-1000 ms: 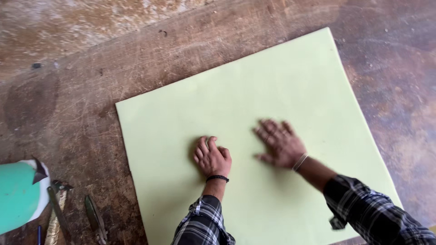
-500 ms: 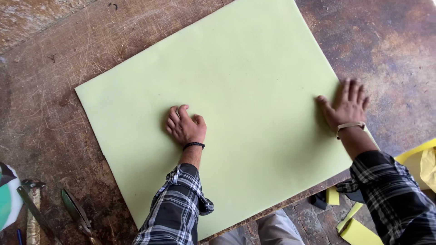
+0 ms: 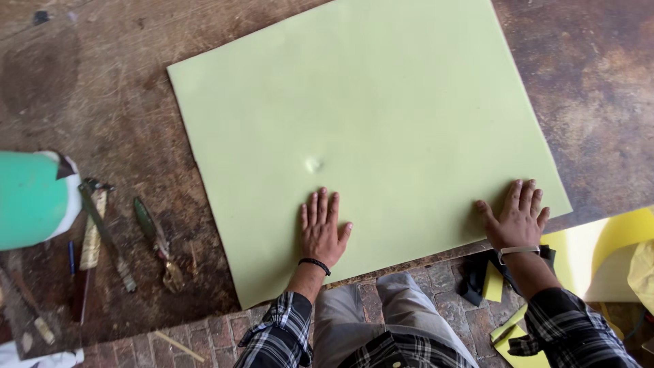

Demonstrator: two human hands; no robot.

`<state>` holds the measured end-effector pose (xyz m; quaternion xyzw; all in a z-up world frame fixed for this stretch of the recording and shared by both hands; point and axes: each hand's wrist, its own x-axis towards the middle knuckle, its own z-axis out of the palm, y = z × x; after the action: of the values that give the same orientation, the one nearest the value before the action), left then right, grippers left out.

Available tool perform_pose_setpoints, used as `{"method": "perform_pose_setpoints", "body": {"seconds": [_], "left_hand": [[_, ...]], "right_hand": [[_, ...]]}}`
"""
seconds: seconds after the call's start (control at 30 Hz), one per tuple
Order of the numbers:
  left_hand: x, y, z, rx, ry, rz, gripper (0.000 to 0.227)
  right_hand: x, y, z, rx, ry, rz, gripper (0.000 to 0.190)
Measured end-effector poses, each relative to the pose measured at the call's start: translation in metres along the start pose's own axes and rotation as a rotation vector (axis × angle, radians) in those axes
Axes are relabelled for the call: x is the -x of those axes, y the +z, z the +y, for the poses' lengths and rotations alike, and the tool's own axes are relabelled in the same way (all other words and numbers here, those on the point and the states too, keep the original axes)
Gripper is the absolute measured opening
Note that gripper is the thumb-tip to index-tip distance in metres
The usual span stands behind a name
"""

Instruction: The person smooths a black fabric sheet on a wooden workbench, then uses large shears to cut the fabric into a rectangular piece. The person then places a light green foam sheet on the bench and cuts it with the shears, trimming the edges to match the fabric size.

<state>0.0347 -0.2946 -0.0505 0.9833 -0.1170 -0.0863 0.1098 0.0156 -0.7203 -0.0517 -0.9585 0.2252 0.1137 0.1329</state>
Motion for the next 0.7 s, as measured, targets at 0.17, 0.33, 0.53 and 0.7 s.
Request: {"method": "perform_pose_setpoints", "body": {"seconds": [0.17, 0.33, 0.53, 0.7], "left_hand": [[0.096, 0.006, -0.033, -0.085, -0.070, 0.011, 0.081], [0.134, 0.007, -0.059, -0.092, -0.175, -0.084, 0.074], [0.141, -0.008, -0.067, 0.039, -0.264, -0.183, 0.071], [0.118, -0.017, -0.042, 0.072, -0.309, -0.189, 0.075]], "right_hand": [[0.017, -0.009, -0.040, 0.078, -0.026, -0.136, 0.108], [0.024, -0.043, -0.067, 0.364, -0.056, -0.442, 0.098], [0.028, -0.064, -0.080, 0.470, -0.138, -0.585, 0.086], [0.007, -0.065, -0.109, 0.379, -0.123, -0.584, 0.082]]}}
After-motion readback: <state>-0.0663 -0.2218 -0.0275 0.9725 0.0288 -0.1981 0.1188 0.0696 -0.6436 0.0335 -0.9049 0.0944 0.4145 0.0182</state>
